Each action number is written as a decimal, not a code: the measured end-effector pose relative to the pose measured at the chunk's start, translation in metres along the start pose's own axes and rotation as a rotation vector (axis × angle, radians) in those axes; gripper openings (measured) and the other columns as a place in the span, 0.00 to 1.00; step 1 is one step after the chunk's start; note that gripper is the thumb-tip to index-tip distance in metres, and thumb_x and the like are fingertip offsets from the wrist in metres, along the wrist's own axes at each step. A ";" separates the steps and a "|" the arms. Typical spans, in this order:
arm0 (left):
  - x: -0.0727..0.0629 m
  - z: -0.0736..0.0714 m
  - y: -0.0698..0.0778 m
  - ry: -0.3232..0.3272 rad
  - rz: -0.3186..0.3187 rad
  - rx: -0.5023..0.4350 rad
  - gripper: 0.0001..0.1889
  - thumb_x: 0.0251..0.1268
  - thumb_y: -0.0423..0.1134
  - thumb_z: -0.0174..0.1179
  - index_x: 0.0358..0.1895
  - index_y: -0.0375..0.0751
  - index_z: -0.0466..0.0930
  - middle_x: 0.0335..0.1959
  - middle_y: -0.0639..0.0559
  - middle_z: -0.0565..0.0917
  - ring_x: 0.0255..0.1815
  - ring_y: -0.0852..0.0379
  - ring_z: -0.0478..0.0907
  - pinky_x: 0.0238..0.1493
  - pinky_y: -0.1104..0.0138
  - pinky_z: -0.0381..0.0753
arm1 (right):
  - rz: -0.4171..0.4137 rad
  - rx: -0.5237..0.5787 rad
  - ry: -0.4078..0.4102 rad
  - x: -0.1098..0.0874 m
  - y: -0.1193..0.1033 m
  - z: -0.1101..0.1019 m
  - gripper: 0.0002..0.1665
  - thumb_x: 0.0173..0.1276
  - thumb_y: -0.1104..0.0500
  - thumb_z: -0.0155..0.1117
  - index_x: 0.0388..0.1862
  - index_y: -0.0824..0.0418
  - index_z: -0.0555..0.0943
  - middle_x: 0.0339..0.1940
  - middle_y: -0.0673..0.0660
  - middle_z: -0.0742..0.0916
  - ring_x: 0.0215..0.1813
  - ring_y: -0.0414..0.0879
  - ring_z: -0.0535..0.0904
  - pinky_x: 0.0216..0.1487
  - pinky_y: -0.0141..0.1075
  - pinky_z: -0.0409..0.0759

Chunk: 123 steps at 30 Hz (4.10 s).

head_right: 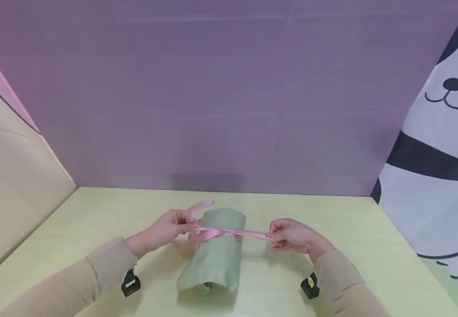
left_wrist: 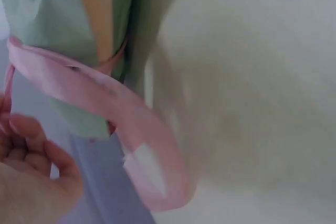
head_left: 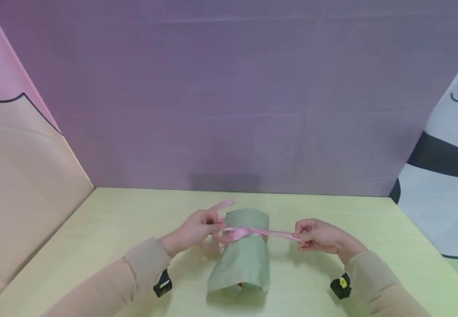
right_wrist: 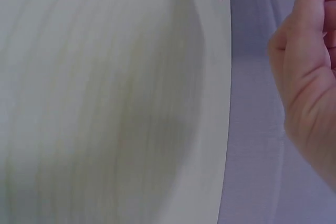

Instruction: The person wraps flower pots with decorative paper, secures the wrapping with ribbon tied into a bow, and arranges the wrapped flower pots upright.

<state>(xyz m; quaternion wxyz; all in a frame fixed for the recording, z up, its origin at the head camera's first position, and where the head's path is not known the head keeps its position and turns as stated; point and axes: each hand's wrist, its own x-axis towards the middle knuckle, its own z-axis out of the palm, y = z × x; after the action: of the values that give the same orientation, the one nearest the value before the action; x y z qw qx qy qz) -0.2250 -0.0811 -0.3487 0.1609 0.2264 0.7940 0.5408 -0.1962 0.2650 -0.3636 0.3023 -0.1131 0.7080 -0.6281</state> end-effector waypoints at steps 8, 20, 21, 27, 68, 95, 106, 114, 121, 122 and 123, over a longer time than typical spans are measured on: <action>-0.003 0.008 -0.001 0.071 0.021 -0.041 0.07 0.64 0.27 0.55 0.30 0.23 0.74 0.71 0.43 0.64 0.33 0.54 0.73 0.36 0.70 0.75 | 0.013 -0.078 0.070 -0.002 -0.002 -0.003 0.15 0.68 0.67 0.56 0.22 0.52 0.75 0.22 0.47 0.77 0.28 0.36 0.73 0.44 0.36 0.83; 0.010 0.017 -0.004 0.175 -0.018 0.010 0.06 0.64 0.30 0.58 0.29 0.34 0.75 0.32 0.49 0.79 0.31 0.60 0.68 0.34 0.70 0.69 | 0.056 -0.157 0.212 0.003 -0.004 -0.001 0.13 0.68 0.67 0.55 0.24 0.57 0.74 0.25 0.51 0.74 0.29 0.41 0.72 0.42 0.36 0.84; 0.010 0.016 -0.004 0.166 -0.022 0.013 0.06 0.64 0.31 0.58 0.29 0.33 0.75 0.29 0.51 0.77 0.30 0.60 0.68 0.35 0.70 0.69 | 0.053 -0.161 0.216 0.003 -0.004 -0.001 0.12 0.68 0.67 0.55 0.24 0.58 0.74 0.26 0.51 0.74 0.29 0.41 0.72 0.42 0.36 0.84; 0.014 0.008 -0.002 0.047 0.002 0.025 0.09 0.69 0.38 0.55 0.37 0.35 0.77 0.33 0.50 0.77 0.38 0.58 0.72 0.42 0.67 0.71 | 0.024 -0.127 0.214 0.003 -0.008 -0.002 0.08 0.72 0.61 0.53 0.31 0.59 0.76 0.28 0.49 0.76 0.33 0.40 0.73 0.45 0.38 0.84; -0.008 0.007 -0.005 -0.266 0.491 0.686 0.31 0.43 0.47 0.72 0.54 0.42 0.76 0.50 0.54 0.78 0.52 0.62 0.76 0.58 0.73 0.73 | -0.335 -0.599 0.141 0.017 -0.016 0.063 0.18 0.57 0.59 0.71 0.45 0.63 0.79 0.39 0.57 0.83 0.37 0.38 0.78 0.38 0.34 0.82; -0.014 0.046 0.004 -0.096 0.478 1.112 0.43 0.37 0.64 0.68 0.59 0.45 0.68 0.53 0.52 0.75 0.45 0.60 0.75 0.48 0.67 0.78 | -0.439 -0.576 0.083 0.023 -0.007 0.075 0.30 0.47 0.59 0.78 0.40 0.62 0.66 0.34 0.56 0.70 0.36 0.42 0.67 0.22 0.30 0.76; -0.032 0.047 0.008 -0.129 0.129 0.732 0.46 0.42 0.59 0.71 0.64 0.38 0.65 0.46 0.49 0.80 0.37 0.61 0.78 0.36 0.70 0.79 | -0.474 -0.724 0.215 0.019 -0.006 0.094 0.30 0.45 0.58 0.77 0.44 0.57 0.69 0.37 0.54 0.73 0.35 0.38 0.70 0.33 0.30 0.76; -0.031 0.033 0.012 -0.432 -0.292 -0.171 0.47 0.66 0.44 0.58 0.76 0.50 0.31 0.66 0.37 0.60 0.43 0.49 0.80 0.45 0.57 0.82 | -0.664 -0.887 0.261 0.011 0.004 0.099 0.28 0.57 0.57 0.71 0.58 0.55 0.77 0.57 0.66 0.75 0.41 0.42 0.77 0.31 0.25 0.77; -0.025 0.050 0.006 -0.243 -0.183 0.072 0.55 0.49 0.42 0.73 0.72 0.30 0.41 0.67 0.33 0.61 0.56 0.48 0.74 0.55 0.57 0.78 | -0.696 -0.886 0.174 0.008 -0.005 0.098 0.24 0.61 0.56 0.68 0.56 0.60 0.80 0.57 0.66 0.78 0.42 0.39 0.77 0.34 0.25 0.78; -0.024 0.051 0.004 -0.227 -0.155 0.138 0.54 0.46 0.42 0.74 0.71 0.30 0.46 0.66 0.34 0.63 0.56 0.48 0.74 0.57 0.56 0.76 | -0.656 -0.874 0.151 0.007 -0.006 0.097 0.25 0.61 0.54 0.67 0.57 0.59 0.79 0.61 0.67 0.75 0.48 0.42 0.77 0.35 0.26 0.78; -0.024 0.053 0.002 -0.209 -0.128 0.201 0.52 0.43 0.43 0.75 0.69 0.29 0.52 0.64 0.36 0.68 0.56 0.49 0.74 0.59 0.57 0.74 | -0.620 -0.860 0.133 0.006 -0.007 0.096 0.26 0.60 0.53 0.67 0.58 0.58 0.79 0.65 0.69 0.72 0.49 0.43 0.76 0.36 0.27 0.79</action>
<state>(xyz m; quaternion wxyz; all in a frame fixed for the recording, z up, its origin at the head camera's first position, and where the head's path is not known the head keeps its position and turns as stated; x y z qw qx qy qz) -0.1782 -0.0514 -0.3657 0.2532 0.2452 0.8359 0.4207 -0.1479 0.1811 -0.3611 -0.0165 -0.3906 0.8525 -0.3469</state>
